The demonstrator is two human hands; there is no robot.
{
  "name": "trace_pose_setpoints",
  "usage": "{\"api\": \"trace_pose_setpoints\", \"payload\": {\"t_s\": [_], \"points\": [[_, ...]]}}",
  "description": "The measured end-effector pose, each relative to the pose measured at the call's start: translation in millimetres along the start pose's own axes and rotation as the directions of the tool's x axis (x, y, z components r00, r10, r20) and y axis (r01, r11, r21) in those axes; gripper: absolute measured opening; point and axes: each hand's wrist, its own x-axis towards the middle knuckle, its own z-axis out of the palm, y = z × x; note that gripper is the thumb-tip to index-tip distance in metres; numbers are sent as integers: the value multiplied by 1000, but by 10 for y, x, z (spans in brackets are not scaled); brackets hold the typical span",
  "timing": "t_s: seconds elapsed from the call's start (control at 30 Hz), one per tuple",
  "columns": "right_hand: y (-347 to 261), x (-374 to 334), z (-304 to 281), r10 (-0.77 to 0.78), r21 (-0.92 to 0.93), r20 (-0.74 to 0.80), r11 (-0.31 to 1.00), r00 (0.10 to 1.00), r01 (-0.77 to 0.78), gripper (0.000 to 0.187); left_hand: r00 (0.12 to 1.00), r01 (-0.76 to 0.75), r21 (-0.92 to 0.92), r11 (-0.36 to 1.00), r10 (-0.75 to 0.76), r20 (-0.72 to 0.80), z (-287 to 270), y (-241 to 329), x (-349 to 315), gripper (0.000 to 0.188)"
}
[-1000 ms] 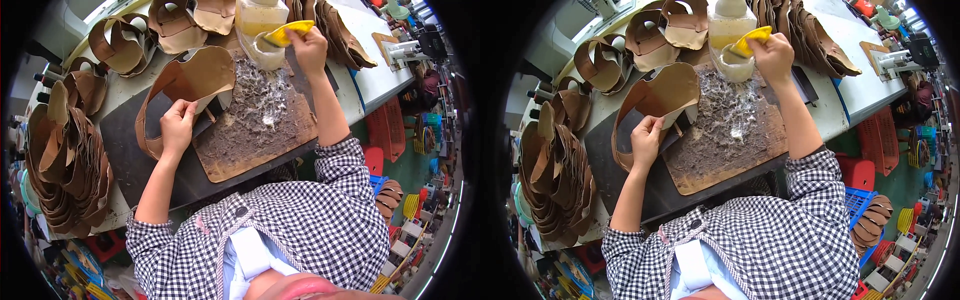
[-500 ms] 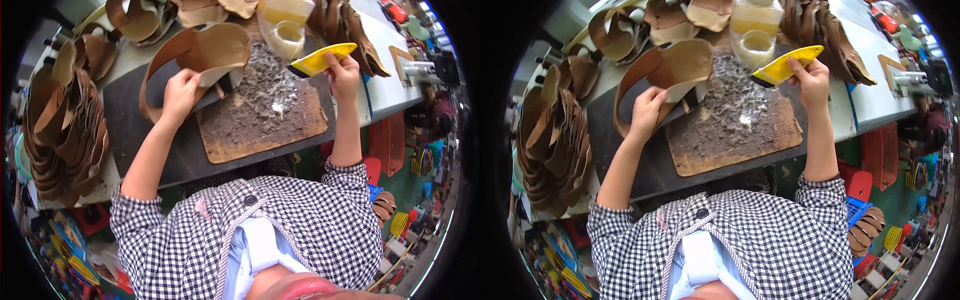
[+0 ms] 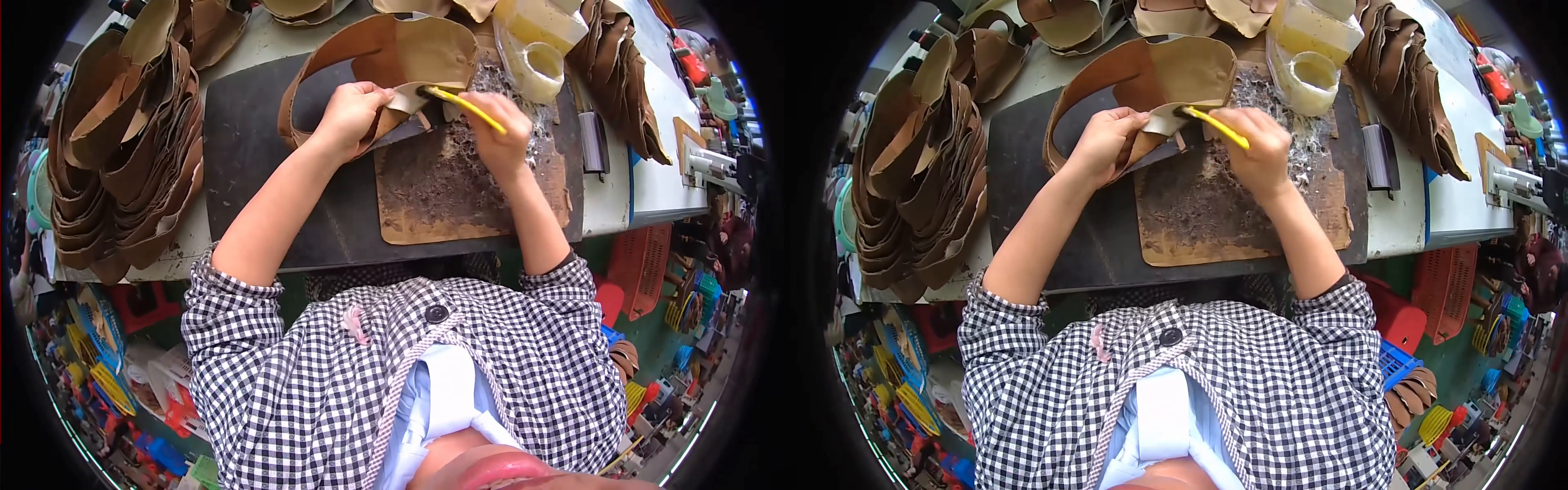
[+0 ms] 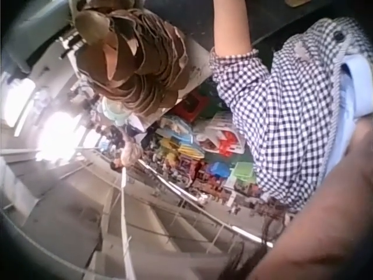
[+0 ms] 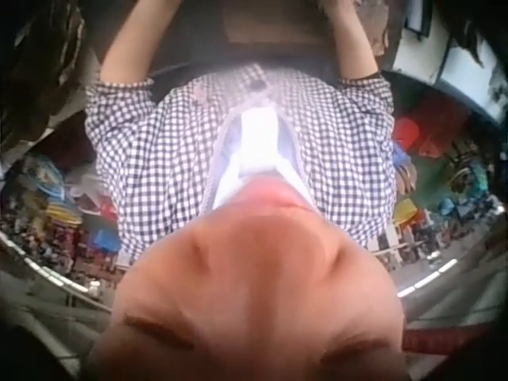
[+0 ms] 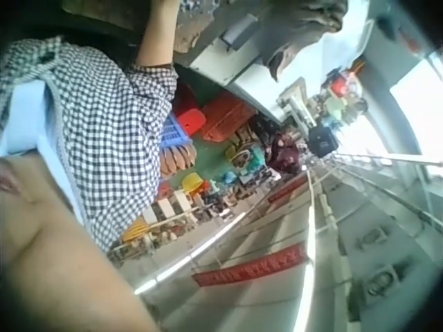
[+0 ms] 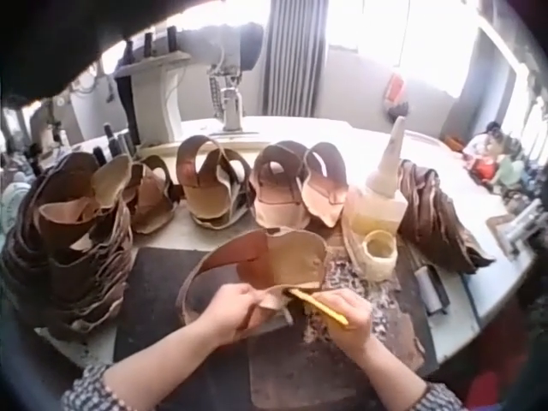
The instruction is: The person applies glue to the inner surface of shoe components using a manual glue applicator.
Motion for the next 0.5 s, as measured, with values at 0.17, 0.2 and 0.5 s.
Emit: {"api": "trace_pose_setpoints", "payload": {"t_s": [0.17, 0.2, 0.5], "points": [[-377, -151, 68, -193, 181, 197, 971, 961, 158, 22, 995, 76, -216, 974, -89, -51, 86, -20, 13, 12], [-239, -140, 36, -150, 95, 138, 986, 979, 138, 21, 997, 74, -90, 993, -71, 31, -4, -14, 34, 12], [-116, -146, 43, -103, -33, 85, 994, 991, 106, 26, 994, 109, -69, 992, -108, 20, 103, 20, 58, 9]]}}
